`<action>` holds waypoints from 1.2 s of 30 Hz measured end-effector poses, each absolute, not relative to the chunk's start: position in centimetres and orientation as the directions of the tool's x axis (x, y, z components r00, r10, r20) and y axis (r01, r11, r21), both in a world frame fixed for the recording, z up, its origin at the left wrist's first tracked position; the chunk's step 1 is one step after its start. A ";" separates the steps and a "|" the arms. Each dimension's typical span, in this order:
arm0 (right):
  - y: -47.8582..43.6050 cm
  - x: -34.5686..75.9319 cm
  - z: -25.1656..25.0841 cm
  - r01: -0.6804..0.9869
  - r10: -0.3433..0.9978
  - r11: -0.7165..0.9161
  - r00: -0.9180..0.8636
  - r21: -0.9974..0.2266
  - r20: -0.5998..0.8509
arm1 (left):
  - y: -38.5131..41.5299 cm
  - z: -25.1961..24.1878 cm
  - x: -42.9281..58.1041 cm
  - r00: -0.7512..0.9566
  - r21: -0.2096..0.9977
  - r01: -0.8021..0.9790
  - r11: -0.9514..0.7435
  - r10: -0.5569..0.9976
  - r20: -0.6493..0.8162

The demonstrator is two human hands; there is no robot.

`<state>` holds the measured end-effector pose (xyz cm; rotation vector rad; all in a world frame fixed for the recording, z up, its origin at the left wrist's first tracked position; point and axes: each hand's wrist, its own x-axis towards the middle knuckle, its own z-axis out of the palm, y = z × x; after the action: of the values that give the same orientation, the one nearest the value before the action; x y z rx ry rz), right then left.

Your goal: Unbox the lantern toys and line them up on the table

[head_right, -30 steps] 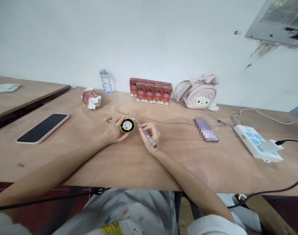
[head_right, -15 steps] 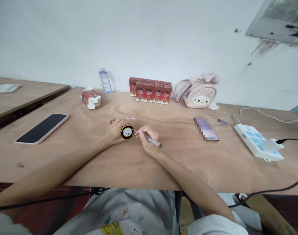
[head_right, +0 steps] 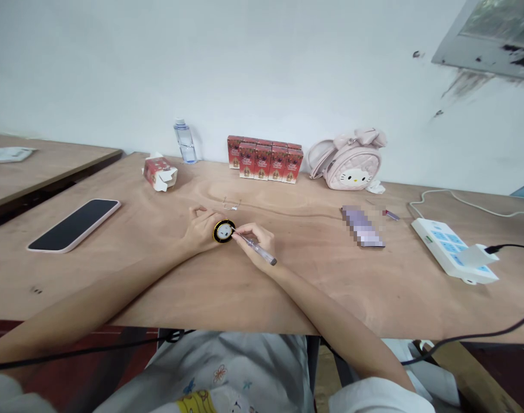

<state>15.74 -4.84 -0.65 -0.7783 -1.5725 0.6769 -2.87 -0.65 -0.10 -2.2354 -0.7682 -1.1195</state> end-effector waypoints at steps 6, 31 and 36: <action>-4.7 15.6 -0.7 0.093 0.812 0.583 -0.076 -0.807 0.578 | -0.7 -0.1 -2.8 0.507 -0.181 0.706 -0.685 0.311 0.804; -4.0 16.3 -0.8 0.185 0.919 0.392 -0.129 -0.901 0.373 | -1.2 -0.1 -2.2 0.584 -0.221 0.685 -0.694 0.342 0.736; -3.7 16.3 -1.1 0.162 0.926 0.371 -0.131 -0.914 0.353 | -1.2 -0.1 -2.1 0.590 -0.257 0.687 -0.680 0.315 0.743</action>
<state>16.27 -3.71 -1.10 -1.0046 -1.5706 0.9016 -2.11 -1.24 -0.10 -2.2894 -0.7945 -0.9248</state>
